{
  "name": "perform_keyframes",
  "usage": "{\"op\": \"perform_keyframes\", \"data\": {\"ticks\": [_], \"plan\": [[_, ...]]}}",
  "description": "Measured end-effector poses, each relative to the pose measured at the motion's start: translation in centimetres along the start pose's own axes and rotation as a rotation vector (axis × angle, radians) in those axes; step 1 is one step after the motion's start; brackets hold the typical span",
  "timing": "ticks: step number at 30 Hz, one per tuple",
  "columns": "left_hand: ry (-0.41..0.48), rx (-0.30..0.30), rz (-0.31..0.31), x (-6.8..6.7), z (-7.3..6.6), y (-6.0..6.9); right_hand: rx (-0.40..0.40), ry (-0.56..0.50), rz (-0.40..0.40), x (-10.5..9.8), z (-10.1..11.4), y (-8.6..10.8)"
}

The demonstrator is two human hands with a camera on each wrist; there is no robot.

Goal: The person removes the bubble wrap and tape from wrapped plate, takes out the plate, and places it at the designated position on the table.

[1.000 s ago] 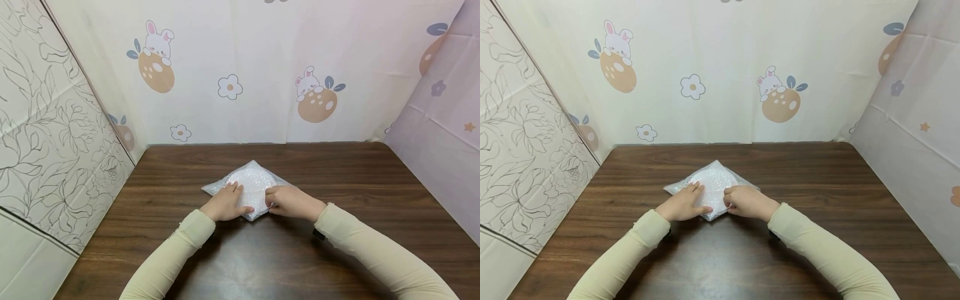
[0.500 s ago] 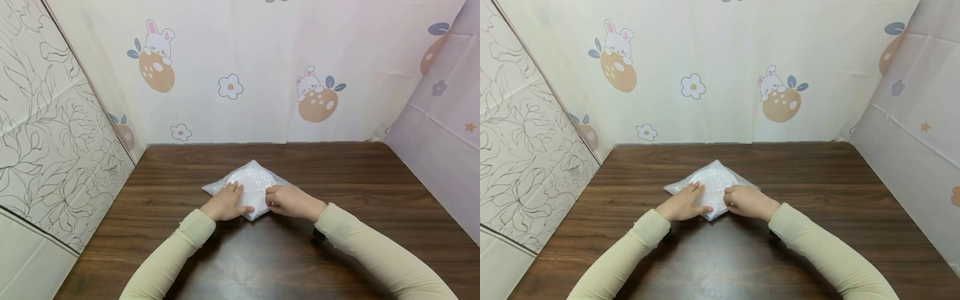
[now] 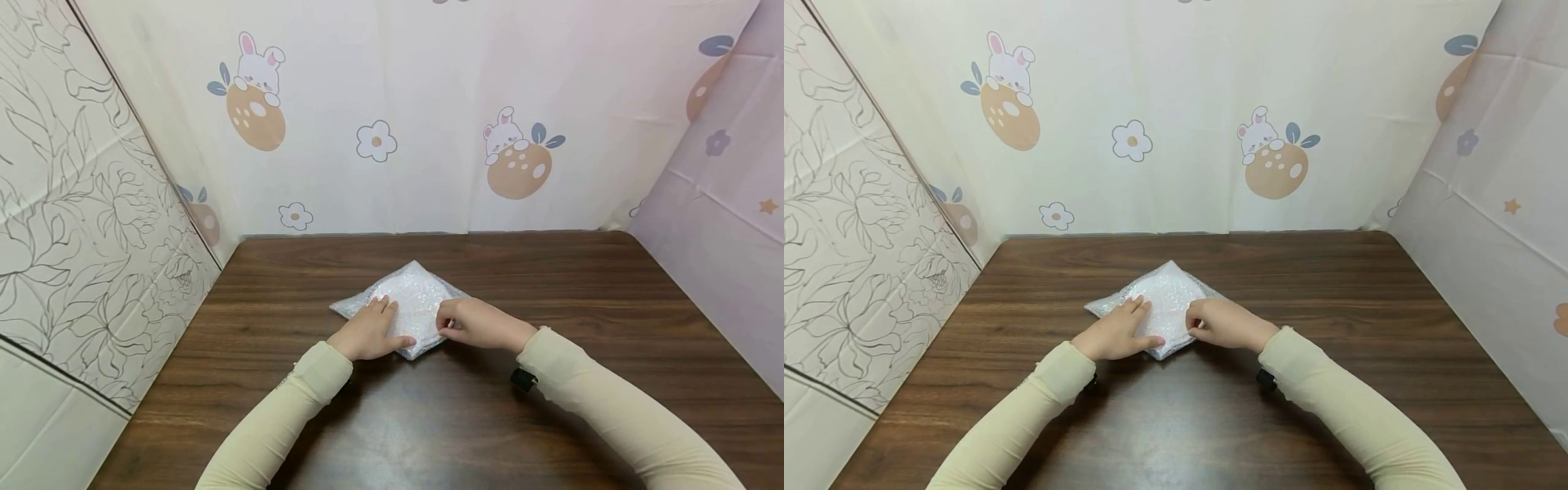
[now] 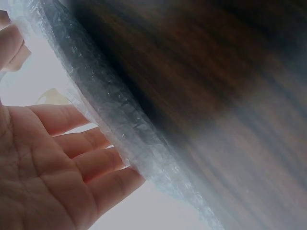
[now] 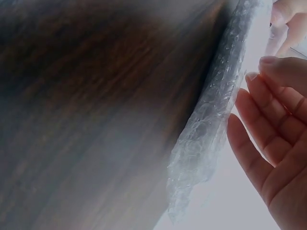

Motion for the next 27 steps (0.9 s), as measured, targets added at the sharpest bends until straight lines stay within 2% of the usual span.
{"op": "perform_keyframes", "data": {"ticks": [10, 19, 27], "plan": [[-0.005, -0.009, 0.006, 0.3, 0.1, -0.2, 0.060, -0.127, -0.001, -0.4, -0.6, 0.1], [0.007, -0.001, -0.001, 0.2, 0.1, -0.1, 0.040, -0.228, -0.043, -1.1, -0.8, 0.0], [0.010, -0.010, 0.001, 0.2, 0.3, -0.2, 0.097, -0.330, -0.066, -1.6, -1.3, -0.1]]}}
Point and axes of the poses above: each hand's wrist, its own y-axis away from the middle knuckle, its own x-axis out of the palm, z = x × y, the point moved 5 cm from there along -y, towards the middle knuckle, and after that the axes turned 7 degrees about z, right-handed, at the moved point
